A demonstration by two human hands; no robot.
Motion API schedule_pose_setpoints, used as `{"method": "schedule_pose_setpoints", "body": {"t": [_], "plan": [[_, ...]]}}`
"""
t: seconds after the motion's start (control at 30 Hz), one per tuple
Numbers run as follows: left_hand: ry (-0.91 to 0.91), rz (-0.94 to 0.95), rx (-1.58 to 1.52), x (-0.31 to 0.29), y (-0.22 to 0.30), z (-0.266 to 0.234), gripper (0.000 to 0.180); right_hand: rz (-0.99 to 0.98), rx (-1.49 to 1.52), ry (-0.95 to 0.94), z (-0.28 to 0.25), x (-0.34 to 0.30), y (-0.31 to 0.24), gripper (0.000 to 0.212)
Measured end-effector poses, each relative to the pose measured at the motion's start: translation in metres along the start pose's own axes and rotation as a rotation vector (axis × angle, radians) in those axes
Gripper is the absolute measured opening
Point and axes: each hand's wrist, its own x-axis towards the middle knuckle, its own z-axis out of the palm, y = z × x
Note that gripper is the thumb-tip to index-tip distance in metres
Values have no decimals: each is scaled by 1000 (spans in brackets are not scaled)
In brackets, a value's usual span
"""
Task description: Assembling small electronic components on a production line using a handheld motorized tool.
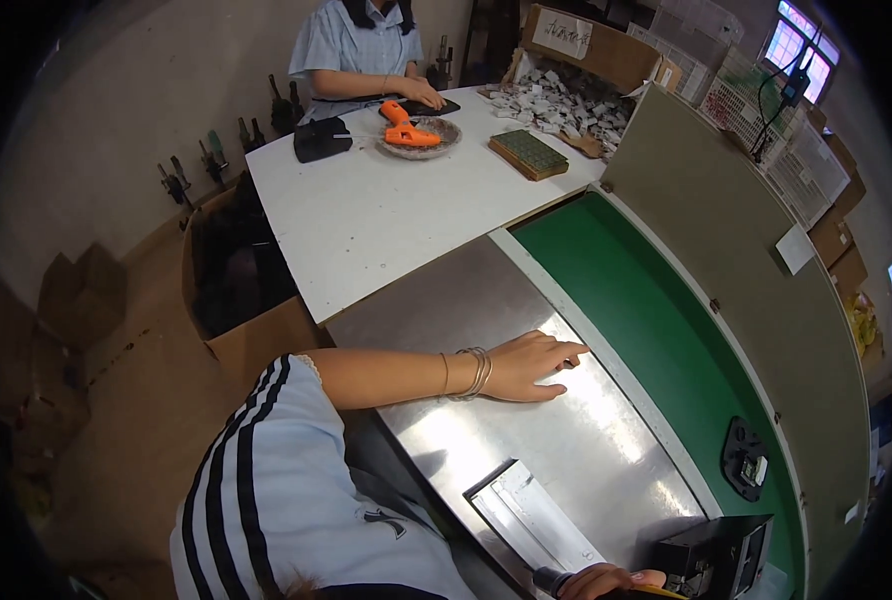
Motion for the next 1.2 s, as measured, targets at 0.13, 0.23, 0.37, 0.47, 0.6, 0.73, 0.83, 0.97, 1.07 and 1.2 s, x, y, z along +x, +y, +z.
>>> {"method": "schedule_pose_setpoints", "body": {"t": [0.13, 0.23, 0.37, 0.47, 0.6, 0.73, 0.83, 0.97, 1.07, 1.2], "plan": [[4, -6, 8, 0, -1, -2, 62, -36, 83, 35, -7, -8, 10, 54], [3, -5, 4, 0, 1, -3, 62, -48, 103, -42, -19, -12, 18, 56], [18, 13, 15, 0, -1, 0, 61, -25, 78, 76, -8, -12, 10, 56], [34, 24, 34, -1, -2, 1, 61, -17, 82, 66, -8, -11, 10, 55], [28, 13, 3, -1, 0, 1, 60, -22, 88, 57, -7, -9, 9, 55], [34, 17, 3, -1, 0, 0, 60, -39, 89, 54, -6, -9, 11, 55], [25, 11, 5, 0, 0, -1, 59, -59, 91, 31, -4, -7, 11, 54], [60, 42, 13, 0, -1, 1, 60, -75, 90, 38, -6, -8, 14, 54], [58, 50, 11, 0, -1, 1, 59, -74, 110, 26, -6, -7, 14, 53], [69, 56, 8, 0, -1, 1, 59, -79, 100, 49, -2, -6, 13, 53]]}}
